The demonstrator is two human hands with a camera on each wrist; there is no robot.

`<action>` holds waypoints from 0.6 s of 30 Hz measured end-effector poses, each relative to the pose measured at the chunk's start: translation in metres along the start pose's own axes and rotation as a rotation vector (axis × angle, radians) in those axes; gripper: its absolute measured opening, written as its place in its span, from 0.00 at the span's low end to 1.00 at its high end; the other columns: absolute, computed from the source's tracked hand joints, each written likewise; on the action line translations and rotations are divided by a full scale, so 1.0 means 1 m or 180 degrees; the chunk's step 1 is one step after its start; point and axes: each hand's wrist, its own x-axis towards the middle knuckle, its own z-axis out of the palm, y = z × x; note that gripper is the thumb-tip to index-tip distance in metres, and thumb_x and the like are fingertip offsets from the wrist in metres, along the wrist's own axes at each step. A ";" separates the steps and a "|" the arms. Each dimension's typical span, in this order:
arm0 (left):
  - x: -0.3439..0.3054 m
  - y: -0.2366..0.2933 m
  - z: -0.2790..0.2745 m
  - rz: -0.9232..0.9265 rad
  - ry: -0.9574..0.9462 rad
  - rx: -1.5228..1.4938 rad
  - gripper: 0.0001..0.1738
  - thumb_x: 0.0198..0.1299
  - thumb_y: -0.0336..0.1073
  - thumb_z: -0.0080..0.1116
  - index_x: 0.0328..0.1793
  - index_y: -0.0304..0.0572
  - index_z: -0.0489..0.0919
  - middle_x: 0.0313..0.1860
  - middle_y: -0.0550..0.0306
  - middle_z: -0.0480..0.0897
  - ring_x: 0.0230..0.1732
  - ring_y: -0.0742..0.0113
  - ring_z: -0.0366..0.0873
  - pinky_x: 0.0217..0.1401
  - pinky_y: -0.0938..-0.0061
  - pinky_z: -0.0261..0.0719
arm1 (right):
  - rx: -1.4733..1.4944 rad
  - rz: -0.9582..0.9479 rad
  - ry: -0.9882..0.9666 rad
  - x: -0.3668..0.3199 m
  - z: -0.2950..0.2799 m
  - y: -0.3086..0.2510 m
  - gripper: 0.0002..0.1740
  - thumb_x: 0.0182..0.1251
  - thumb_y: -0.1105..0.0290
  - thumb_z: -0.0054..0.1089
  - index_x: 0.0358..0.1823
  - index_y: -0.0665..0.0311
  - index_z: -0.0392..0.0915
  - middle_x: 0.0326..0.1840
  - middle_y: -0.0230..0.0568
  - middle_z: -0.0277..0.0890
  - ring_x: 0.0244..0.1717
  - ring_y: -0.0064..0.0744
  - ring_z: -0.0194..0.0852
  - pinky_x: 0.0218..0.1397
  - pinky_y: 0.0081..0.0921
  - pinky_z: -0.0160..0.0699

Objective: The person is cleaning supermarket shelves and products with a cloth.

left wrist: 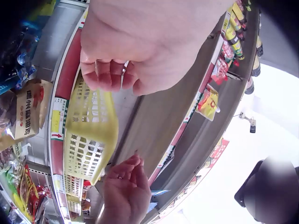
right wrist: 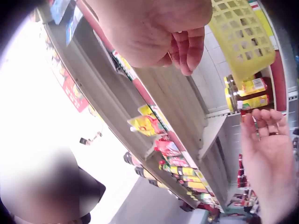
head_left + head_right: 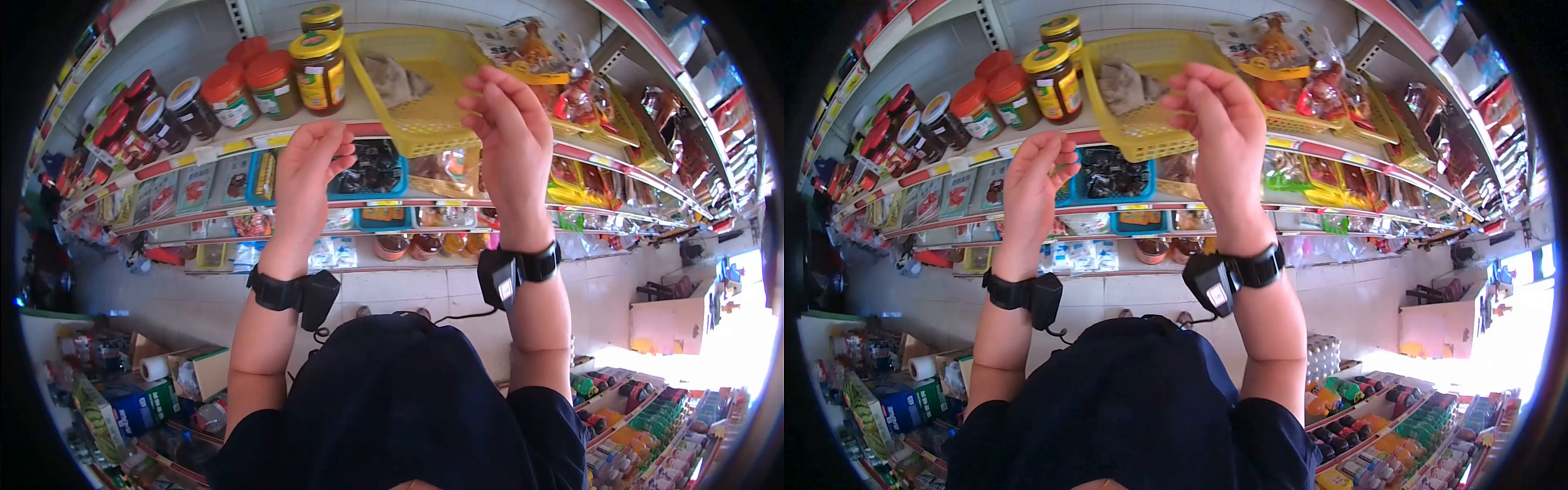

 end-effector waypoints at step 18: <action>0.010 -0.037 0.037 -0.0475 0.0165 0.0216 0.21 0.71 0.44 0.53 0.64 0.41 0.69 0.58 0.56 0.76 0.59 0.63 0.74 0.59 0.59 0.78 | -0.2367 -0.0019 -0.0683 0.050 -0.046 0.013 0.17 0.72 0.70 0.49 0.58 0.71 0.73 0.43 0.45 0.83 0.44 0.31 0.86 0.49 0.27 0.79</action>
